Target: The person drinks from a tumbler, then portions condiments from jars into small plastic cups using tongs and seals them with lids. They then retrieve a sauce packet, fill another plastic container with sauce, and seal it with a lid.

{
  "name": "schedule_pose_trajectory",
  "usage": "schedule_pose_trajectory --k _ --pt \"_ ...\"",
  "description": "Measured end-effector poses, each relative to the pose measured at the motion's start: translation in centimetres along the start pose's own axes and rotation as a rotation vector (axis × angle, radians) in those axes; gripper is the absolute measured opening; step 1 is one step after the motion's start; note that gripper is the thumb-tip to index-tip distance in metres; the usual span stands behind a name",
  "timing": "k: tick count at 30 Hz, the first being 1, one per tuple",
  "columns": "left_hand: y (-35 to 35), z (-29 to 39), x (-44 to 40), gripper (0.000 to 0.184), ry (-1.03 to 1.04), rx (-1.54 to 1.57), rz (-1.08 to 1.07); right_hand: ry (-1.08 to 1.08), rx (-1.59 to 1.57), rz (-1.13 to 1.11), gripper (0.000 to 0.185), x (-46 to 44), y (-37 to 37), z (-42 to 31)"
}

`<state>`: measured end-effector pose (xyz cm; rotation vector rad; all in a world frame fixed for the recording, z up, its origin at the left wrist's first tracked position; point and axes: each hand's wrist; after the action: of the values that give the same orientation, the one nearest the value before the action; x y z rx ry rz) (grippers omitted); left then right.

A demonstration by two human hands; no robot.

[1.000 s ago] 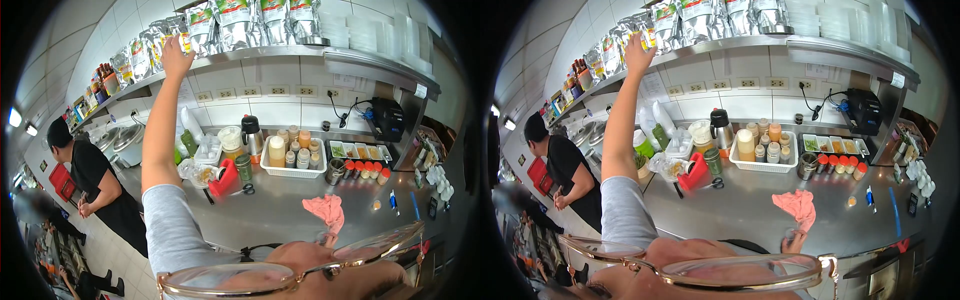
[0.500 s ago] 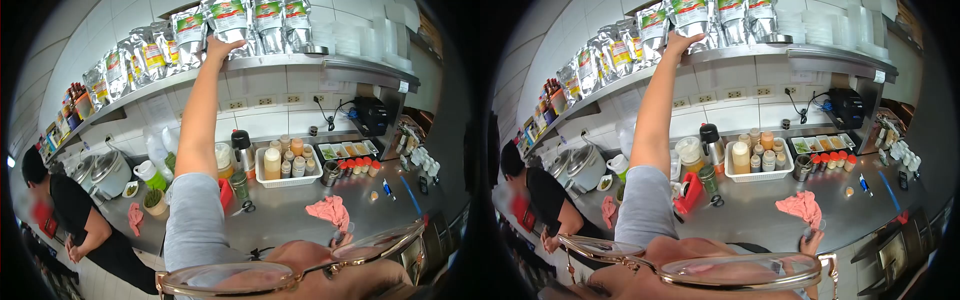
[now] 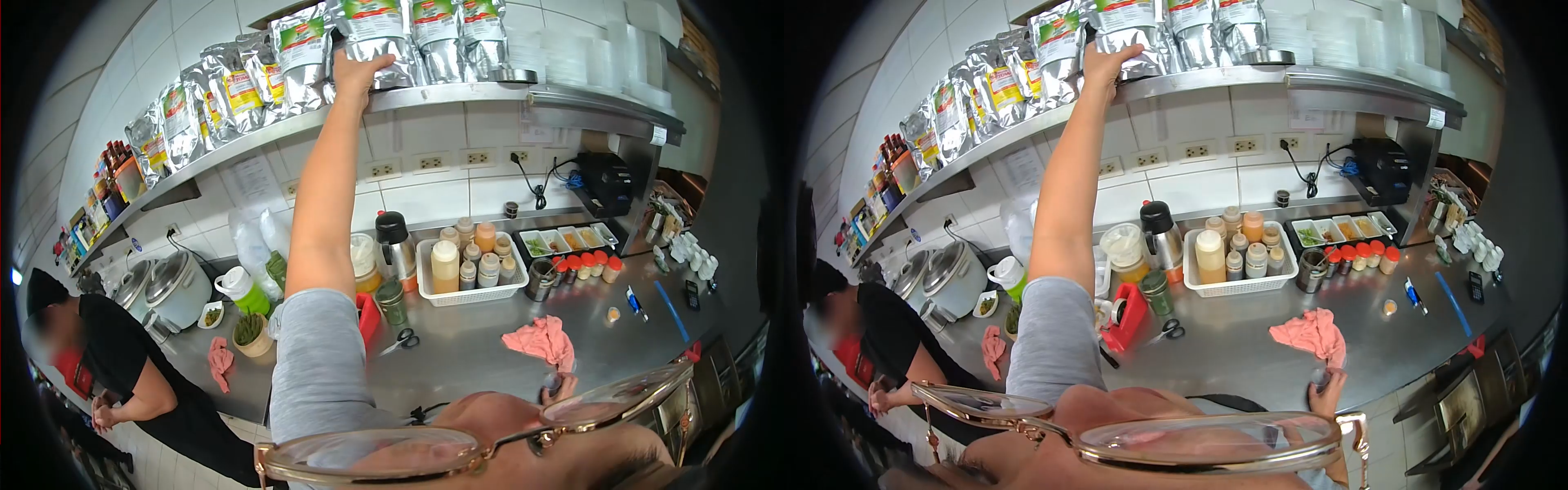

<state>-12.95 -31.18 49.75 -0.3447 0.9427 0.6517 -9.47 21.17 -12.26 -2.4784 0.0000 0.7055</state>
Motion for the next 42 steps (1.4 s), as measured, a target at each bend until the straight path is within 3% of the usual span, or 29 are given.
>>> schedule_pose_trajectory --k 4,6,7,8,9,10,11,12,13,14,16,17,18,21,23,25,27,29,30,32,35,42 --pt "0.8 -0.3 -0.1 0.101 0.007 0.295 0.425 -0.017 -0.101 -0.053 0.055 0.7 1.8 -2.3" --pt "0.3 1.5 1.4 0.098 0.064 0.437 0.343 0.072 -0.159 -0.118 0.057 1.2 3.5 -2.8" --pt "-0.1 2.7 2.4 0.096 0.077 0.496 0.295 0.010 -0.151 -0.120 0.058 1.3 4.3 -2.6" --pt "-0.9 3.3 3.2 0.090 0.059 0.530 0.234 -0.016 -0.159 -0.140 0.056 1.1 4.6 -3.0" --pt "-1.4 3.5 3.9 0.052 0.100 0.623 0.132 -0.034 -0.164 -0.161 0.055 0.7 4.9 -3.3" --pt "-1.6 5.2 6.3 0.026 -0.104 0.721 0.098 -0.080 -0.124 -0.168 0.054 0.3 5.3 -3.7" --pt "-2.9 3.7 7.1 0.024 -0.125 0.713 0.122 -0.115 -0.079 -0.180 0.052 -0.1 5.5 -3.9" --pt "-3.5 4.5 10.2 0.024 -0.166 0.750 -0.049 -0.115 -0.121 -0.186 0.052 -0.6 6.0 -4.0" --pt "-3.3 4.8 13.2 0.024 -0.209 0.746 0.020 -0.052 -0.149 -0.238 0.052 -0.8 6.6 -3.7" --pt "-3.7 4.1 15.8 0.028 -0.276 0.729 0.057 -0.175 -0.116 -0.182 0.051 -1.3 7.1 -3.5" --pt "-4.3 2.6 22.6 0.037 -0.390 0.661 0.063 -0.196 -0.098 -0.189 0.052 -1.6 7.7 -3.1" --pt "-6.1 -0.4 26.1 0.039 -0.470 0.759 0.036 -0.140 -0.130 -0.215 0.054 -1.5 7.8 -2.9" --pt "-6.1 -1.3 30.1 0.044 -0.422 0.793 -0.195 -0.132 -0.134 -0.209 0.055 -1.3 7.7 -3.2" --pt "-2.8 -1.0 40.6 0.082 -0.705 0.582 -0.175 -0.080 -0.188 -0.221 0.059 -1.2 6.9 -3.0" --pt "-0.7 -1.7 46.3 0.068 -0.883 0.557 -0.096 -0.058 -0.142 -0.158 0.059 -0.9 5.6 -3.3" --pt "0.6 -2.3 50.2 0.066 -1.061 0.545 -0.173 -0.051 -0.097 -0.088 0.060 0.2 4.2 -5.3" --pt "2.1 -2.6 52.9 0.063 -1.135 0.482 -0.250 -0.021 -0.337 -0.068 0.055 0.6 3.3 -7.8" --pt "2.6 -3.7 55.3 0.060 -1.187 0.405 -0.393 0.305 -0.962 -0.375 0.049 1.1 4.0 -11.1" --pt "3.0 -4.0 56.1 0.059 -1.183 0.366 -0.460 0.327 -0.964 -0.360 0.049 1.0 4.8 -12.3" --pt "4.2 -3.7 56.3 0.061 -1.247 0.308 -0.574 0.582 -1.546 -0.485 0.048 0.8 6.2 -14.4" --pt "5.4 -4.3 56.7 0.071 -1.302 0.265 -0.761 0.802 -1.715 -0.532 0.049 -0.2 6.3 -15.0" --pt "5.4 -4.8 54.8 0.069 -1.233 -0.008 -0.898 0.971 -1.850 -0.490 0.049 0.7 8.8 -13.7"
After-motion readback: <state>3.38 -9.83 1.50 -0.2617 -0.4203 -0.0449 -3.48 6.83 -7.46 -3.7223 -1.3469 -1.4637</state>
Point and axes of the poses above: each hand's wrist, its own x-axis away from the middle knuckle, its own y-axis out of the palm, z = x × y, and after that the axes turned 1 degree about x, right-handed
